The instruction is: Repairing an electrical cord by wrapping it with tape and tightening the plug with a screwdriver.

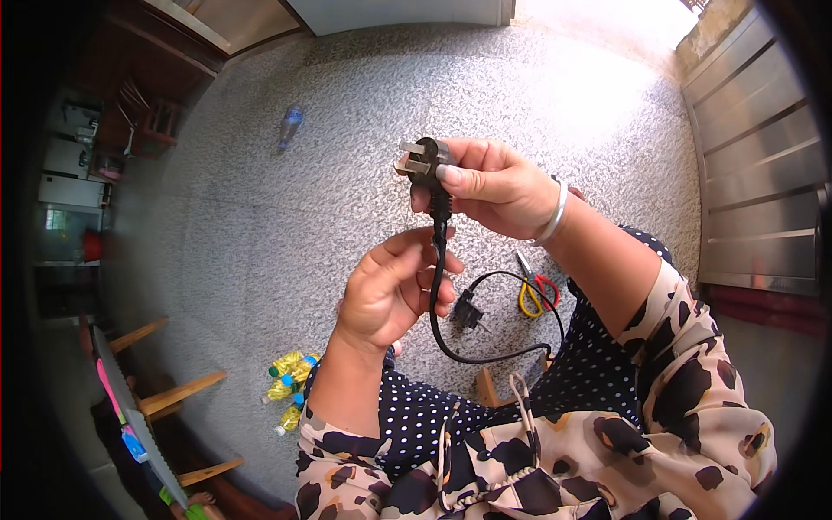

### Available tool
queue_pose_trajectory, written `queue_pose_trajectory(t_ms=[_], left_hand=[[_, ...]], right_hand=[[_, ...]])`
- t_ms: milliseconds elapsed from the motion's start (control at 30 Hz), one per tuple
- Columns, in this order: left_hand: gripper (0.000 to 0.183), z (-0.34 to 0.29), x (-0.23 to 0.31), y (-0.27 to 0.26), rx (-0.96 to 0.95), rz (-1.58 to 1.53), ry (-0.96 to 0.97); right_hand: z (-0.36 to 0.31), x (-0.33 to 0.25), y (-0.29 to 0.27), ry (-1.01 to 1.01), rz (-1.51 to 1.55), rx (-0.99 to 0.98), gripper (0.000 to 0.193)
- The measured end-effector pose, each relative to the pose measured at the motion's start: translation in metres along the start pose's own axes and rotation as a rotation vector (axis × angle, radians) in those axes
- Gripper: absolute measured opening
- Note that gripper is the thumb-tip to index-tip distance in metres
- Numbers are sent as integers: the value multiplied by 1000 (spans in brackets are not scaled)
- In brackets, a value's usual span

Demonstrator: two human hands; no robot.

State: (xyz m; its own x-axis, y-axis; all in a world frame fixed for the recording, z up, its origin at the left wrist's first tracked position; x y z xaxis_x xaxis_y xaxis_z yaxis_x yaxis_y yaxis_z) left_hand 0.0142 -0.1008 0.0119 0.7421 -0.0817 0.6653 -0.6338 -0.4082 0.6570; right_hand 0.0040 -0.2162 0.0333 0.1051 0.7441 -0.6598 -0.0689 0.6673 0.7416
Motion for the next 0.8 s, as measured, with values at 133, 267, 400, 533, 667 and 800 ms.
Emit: queue_pose_trajectory(t_ms=[133,267,400,533,667,800], left_hand=[[28,6,-1,0,35,17,44],[29,14,-7,-4,75,60,66],[27,18,-9,-1,36,6,77],[28,20,-7,1,60,65,122],[26,20,-2,-1,156,202,179],[23,19,6,-1,238,368,247]], right_hand=[[-2,6,-8,34,-44,79,26],[-3,8,-11,40,-59,110,25],[-4,4,-11,24,-65,119,25],[-5,3,-11,21,-59,135,29],[-7,1,-14,6,-99,183,22],[-6,-3,-14,-30,-123,192,22]])
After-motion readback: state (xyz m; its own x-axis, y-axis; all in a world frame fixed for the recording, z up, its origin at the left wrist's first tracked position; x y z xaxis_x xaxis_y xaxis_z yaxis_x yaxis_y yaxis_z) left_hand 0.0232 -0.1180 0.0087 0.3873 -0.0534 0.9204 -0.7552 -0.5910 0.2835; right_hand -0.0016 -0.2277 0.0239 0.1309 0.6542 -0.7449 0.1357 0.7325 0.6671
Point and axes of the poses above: each hand's wrist, its own z-axis towards the middle knuckle, its own y-axis out of the palm, x = y × z, the point moved 8 cm from there along z, towards the middle knuckle, and after that the axes turned 4 degrees about z, right-handed, at the moved point
